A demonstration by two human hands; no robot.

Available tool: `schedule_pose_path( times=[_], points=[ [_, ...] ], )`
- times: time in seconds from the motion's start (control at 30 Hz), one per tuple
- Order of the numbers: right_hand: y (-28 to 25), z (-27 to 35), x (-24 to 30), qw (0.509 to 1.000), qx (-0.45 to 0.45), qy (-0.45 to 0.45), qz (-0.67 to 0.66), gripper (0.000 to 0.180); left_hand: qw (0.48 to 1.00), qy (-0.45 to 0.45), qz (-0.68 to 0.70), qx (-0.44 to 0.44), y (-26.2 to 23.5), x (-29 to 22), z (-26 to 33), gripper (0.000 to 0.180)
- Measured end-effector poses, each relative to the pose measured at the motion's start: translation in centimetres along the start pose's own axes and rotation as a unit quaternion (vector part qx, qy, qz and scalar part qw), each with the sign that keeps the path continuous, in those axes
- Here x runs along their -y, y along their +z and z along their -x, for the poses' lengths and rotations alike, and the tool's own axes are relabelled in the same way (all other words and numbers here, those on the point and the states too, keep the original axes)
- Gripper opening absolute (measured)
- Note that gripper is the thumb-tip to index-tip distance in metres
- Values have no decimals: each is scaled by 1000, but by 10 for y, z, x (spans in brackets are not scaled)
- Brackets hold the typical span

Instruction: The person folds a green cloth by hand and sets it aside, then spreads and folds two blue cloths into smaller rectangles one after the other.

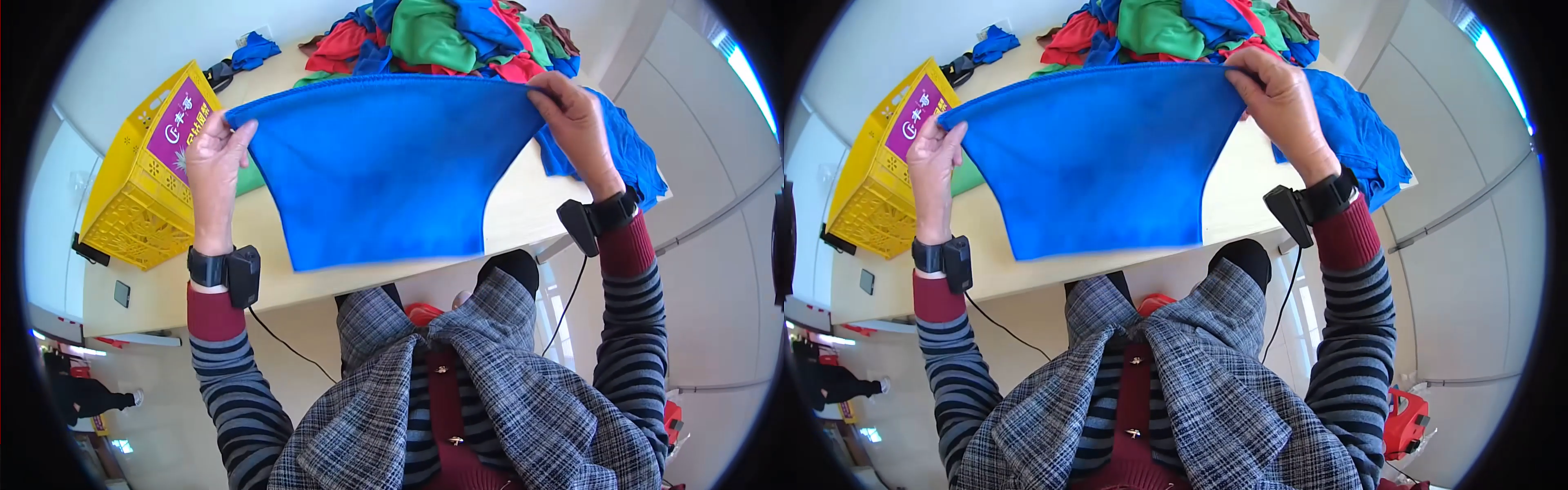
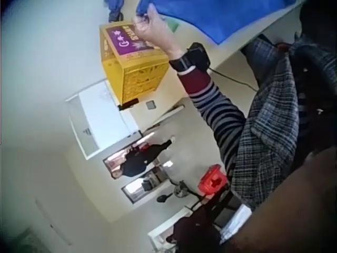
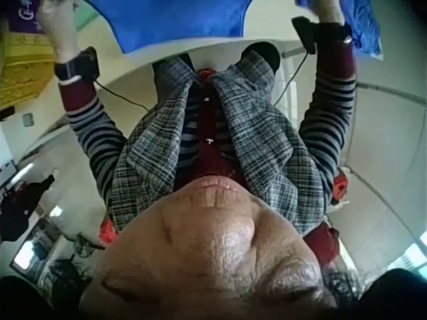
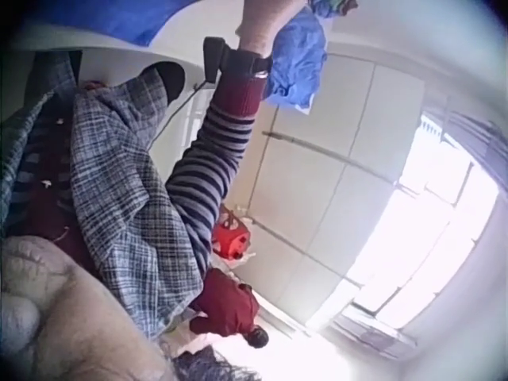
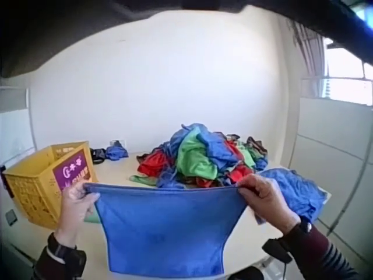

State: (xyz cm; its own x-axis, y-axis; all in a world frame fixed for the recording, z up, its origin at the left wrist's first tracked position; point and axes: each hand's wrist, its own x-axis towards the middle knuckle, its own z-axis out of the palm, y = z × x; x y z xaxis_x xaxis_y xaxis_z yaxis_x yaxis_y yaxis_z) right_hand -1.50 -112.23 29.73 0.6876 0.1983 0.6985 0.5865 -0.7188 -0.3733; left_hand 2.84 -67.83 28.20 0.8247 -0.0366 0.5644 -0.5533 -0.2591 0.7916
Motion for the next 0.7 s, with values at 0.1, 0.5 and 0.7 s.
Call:
schedule_pose_path(
  times=[0.1,0.5,0.7],
  points=[
    [-21,0,27,991,-87,-48,93,15,995,72,-11,-61,7,-19,1,9],
    [109,182,-21,982,150,-75,91,17,978,-66,-154,124,15,132,171,40],
    [113,197,-14,991,135,13,16,12,926,-40,-320,195,0,122,178,34]
  ],
)
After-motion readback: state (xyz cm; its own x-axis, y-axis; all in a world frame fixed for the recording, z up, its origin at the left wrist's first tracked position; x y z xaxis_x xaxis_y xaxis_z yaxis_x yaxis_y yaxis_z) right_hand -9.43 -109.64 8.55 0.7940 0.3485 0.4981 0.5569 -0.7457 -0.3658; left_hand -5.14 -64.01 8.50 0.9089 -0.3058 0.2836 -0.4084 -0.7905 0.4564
